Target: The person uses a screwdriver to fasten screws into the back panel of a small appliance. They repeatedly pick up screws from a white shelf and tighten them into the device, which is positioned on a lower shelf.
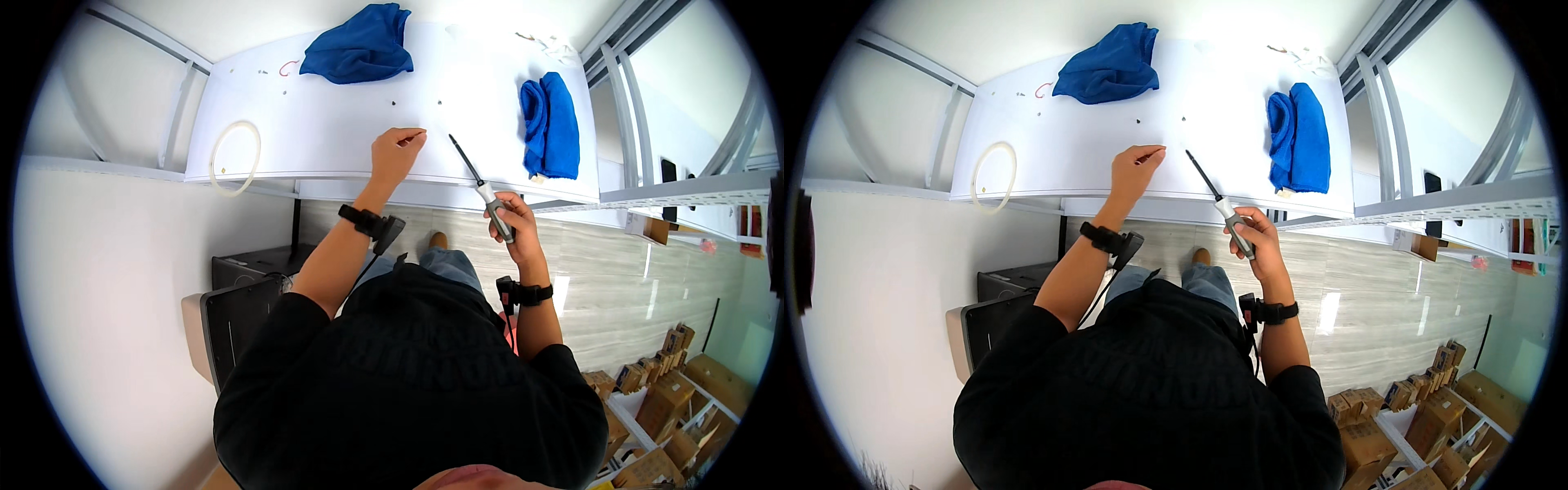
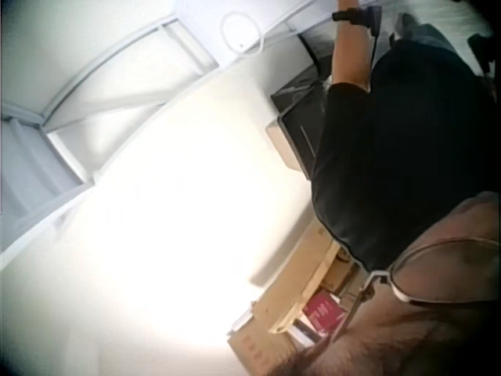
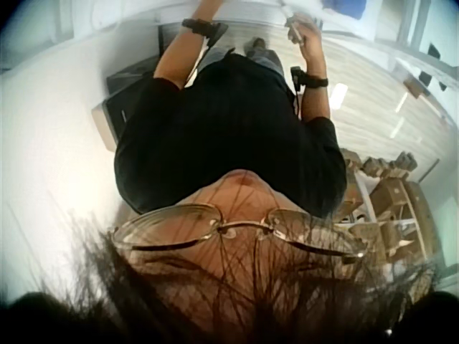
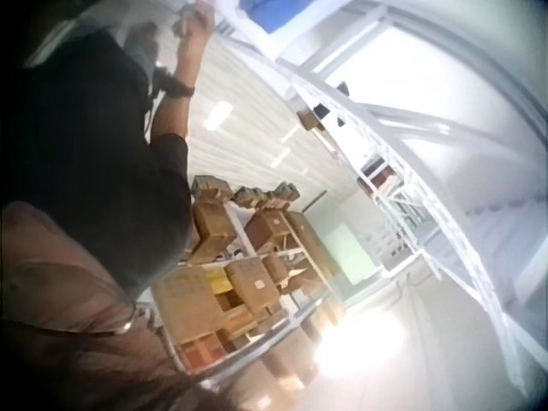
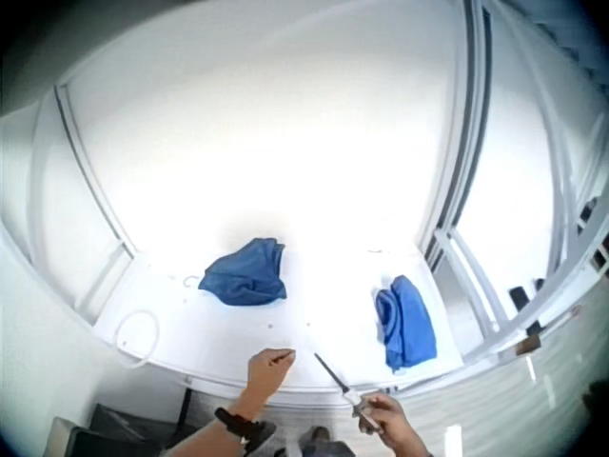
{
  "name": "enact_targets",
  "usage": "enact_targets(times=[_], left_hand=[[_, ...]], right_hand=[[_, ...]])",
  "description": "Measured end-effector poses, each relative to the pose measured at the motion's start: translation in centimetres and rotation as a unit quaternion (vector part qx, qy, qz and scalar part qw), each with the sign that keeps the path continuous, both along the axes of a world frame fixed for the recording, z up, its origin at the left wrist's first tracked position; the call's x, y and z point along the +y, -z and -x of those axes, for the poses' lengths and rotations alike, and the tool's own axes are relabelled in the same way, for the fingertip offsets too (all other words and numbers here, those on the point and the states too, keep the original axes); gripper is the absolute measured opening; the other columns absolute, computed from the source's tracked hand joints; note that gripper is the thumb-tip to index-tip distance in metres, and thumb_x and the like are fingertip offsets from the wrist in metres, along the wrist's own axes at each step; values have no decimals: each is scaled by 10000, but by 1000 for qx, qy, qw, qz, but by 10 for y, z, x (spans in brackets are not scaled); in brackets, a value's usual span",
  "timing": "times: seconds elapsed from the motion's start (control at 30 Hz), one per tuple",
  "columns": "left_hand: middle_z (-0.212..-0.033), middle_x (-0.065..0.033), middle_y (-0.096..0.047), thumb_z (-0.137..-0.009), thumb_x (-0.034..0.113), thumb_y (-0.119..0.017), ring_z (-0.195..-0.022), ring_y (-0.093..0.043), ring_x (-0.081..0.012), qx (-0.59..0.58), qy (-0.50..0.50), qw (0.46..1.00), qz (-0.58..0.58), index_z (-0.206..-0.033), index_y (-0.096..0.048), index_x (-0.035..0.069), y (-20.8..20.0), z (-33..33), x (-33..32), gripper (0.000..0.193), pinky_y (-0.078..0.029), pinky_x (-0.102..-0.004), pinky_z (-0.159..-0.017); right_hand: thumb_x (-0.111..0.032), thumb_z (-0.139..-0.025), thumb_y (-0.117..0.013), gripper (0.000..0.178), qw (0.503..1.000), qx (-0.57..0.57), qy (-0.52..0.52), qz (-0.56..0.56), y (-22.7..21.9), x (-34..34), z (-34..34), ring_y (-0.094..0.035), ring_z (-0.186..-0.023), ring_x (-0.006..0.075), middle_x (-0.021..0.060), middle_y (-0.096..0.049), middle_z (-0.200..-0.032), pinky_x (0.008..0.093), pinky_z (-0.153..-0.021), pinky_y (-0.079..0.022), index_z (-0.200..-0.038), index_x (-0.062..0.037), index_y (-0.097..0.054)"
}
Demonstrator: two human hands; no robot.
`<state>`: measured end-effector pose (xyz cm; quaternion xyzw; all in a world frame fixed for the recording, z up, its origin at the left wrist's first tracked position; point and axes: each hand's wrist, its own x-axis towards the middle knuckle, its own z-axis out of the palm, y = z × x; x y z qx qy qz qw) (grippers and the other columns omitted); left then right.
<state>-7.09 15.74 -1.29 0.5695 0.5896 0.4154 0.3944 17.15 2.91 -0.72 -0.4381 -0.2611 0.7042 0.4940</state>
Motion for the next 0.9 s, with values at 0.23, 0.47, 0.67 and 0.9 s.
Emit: enact_targets(times=[0.23, 0.47, 0.67, 0.9], left_hand=[[-788, -7, -622, -751, 229, -716, -839, -527, -202, 214, -13, 971, -108, -847, -753, 174, 21, -45, 24, 117, -382, -358, -754], [-810, 30, -598, -766, 265, -710, -887, -503, -183, 281, -28, 954, -102, -854, -755, 212, 20, -59, 30, 112, -306, -370, -826], [-796, 32, -586, -756, 260, -717, -879, -500, -178, 292, -29, 950, -109, -893, -747, 208, 21, -60, 32, 149, -305, -364, -822], [-827, 5, -604, -753, 120, -731, -822, -536, -144, 81, -50, 985, -143, -1140, -635, 105, 16, -29, 16, 399, -421, -305, -735]], right_hand=[[-93, -841, -585, 265, 999, 2, 38, 19, 14, 21, -11, -575, -526, 141, 117, -638, -824, 219, -422, -394, -1099, -34, -567], [-91, -843, -581, 261, 998, 12, 41, 35, 18, 30, -9, -575, -527, 148, 119, -637, -824, 227, -420, -390, -1096, -28, -563], [-93, -844, -578, 269, 998, 17, 43, 36, 16, 30, -10, -572, -529, 151, 123, -630, -827, 228, -425, -393, -1102, -22, -556], [-95, -842, -563, 316, 999, 21, -27, 29, 11, 34, -2, -582, -588, 164, 143, -615, -889, 241, -460, -412, -1152, -39, -536]])
